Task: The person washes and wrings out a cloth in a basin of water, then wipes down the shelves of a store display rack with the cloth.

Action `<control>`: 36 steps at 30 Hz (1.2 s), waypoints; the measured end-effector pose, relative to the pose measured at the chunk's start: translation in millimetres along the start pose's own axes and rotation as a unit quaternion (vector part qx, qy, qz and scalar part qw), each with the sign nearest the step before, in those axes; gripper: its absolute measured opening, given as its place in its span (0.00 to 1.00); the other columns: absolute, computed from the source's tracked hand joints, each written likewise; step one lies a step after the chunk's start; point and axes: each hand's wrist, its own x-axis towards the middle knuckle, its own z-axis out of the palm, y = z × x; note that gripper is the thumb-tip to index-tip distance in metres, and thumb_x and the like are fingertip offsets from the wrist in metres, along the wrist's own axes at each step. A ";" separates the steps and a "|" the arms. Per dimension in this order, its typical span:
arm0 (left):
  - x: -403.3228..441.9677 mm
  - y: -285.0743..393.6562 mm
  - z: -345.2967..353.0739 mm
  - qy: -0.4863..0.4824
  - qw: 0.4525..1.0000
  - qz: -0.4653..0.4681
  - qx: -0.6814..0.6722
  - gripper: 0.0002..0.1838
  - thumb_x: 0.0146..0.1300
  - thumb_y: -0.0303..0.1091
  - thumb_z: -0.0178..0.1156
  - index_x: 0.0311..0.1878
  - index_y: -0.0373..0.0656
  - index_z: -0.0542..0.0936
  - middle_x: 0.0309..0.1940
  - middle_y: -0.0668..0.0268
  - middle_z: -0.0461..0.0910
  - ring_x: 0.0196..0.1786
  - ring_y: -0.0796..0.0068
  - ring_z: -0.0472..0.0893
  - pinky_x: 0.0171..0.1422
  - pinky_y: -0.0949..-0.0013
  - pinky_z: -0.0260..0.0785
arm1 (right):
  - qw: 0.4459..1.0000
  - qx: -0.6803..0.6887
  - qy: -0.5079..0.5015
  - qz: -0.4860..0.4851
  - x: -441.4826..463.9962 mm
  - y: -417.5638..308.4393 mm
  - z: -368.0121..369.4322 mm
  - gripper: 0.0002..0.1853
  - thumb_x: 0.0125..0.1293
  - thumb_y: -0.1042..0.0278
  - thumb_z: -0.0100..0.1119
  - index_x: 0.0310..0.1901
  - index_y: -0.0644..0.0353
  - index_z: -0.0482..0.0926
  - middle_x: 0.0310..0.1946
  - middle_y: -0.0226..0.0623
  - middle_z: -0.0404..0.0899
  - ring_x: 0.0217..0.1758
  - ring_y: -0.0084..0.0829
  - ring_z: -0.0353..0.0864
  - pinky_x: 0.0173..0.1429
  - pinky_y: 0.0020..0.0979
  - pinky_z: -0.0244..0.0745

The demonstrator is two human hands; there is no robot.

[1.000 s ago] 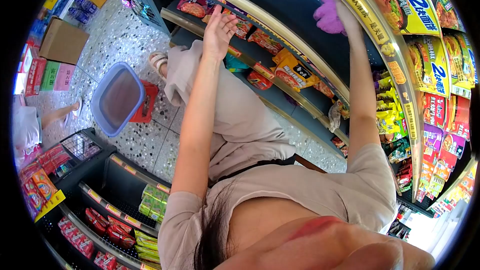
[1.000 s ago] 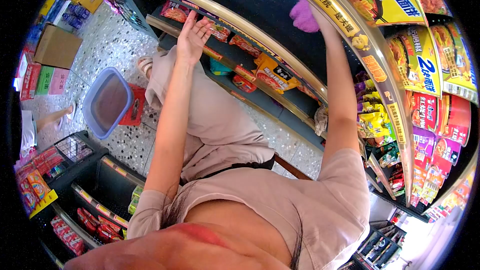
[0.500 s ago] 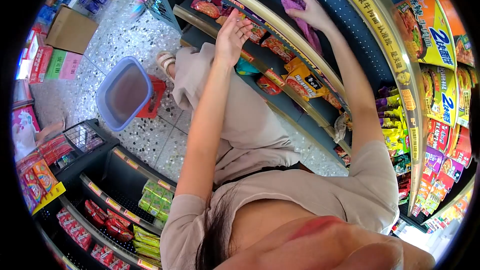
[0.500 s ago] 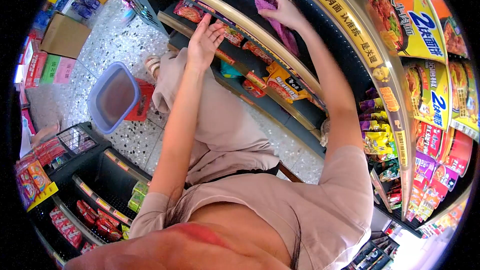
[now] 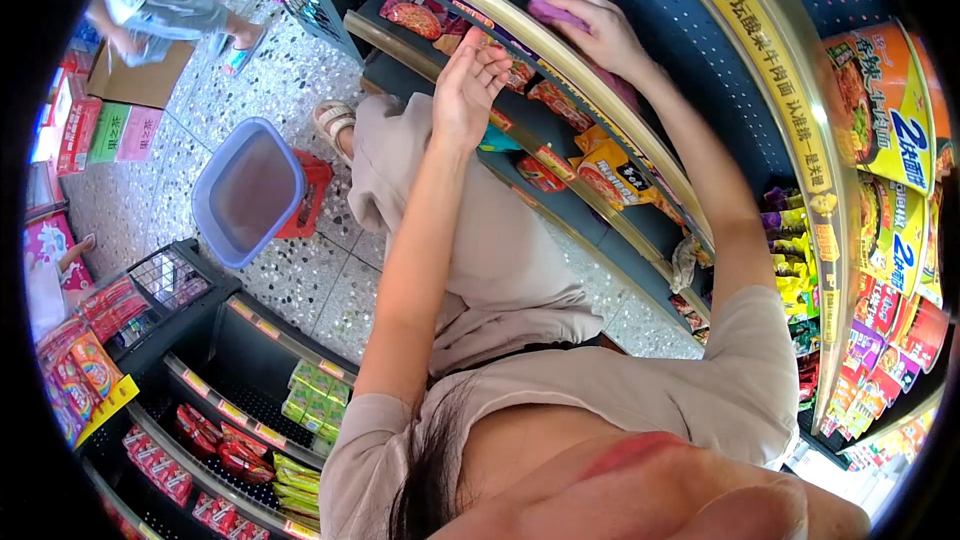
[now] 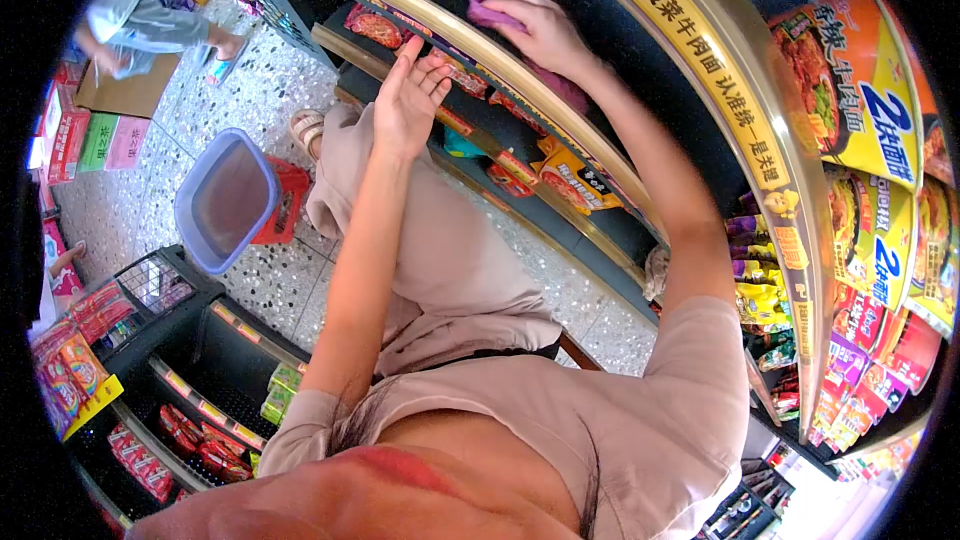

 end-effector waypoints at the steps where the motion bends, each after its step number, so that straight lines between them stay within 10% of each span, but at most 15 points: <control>1: 0.3 0.0 -1.0 -0.004 1.000 0.000 -0.001 0.28 0.70 0.45 0.48 0.69 0.44 0.61 0.44 0.65 0.77 0.50 0.71 0.75 0.57 0.67 0.65 | 1.000 -0.002 -0.003 -0.017 10.0 -4.0 6.8 0.16 0.58 0.72 0.60 0.49 0.58 0.79 0.47 0.37 0.76 0.53 0.40 0.73 0.57 0.34 0.69; 36: -1.1 4.4 1.7 0.004 1.000 0.001 -0.003 0.29 0.69 0.41 0.50 0.70 0.41 0.60 0.42 0.64 0.78 0.47 0.72 0.76 0.54 0.69 0.66 | 0.991 -0.050 -0.077 -0.096 107.6 5.8 60.6 0.13 0.62 0.64 0.50 0.46 0.55 0.80 0.51 0.40 0.72 0.58 0.40 0.68 0.60 0.35 0.65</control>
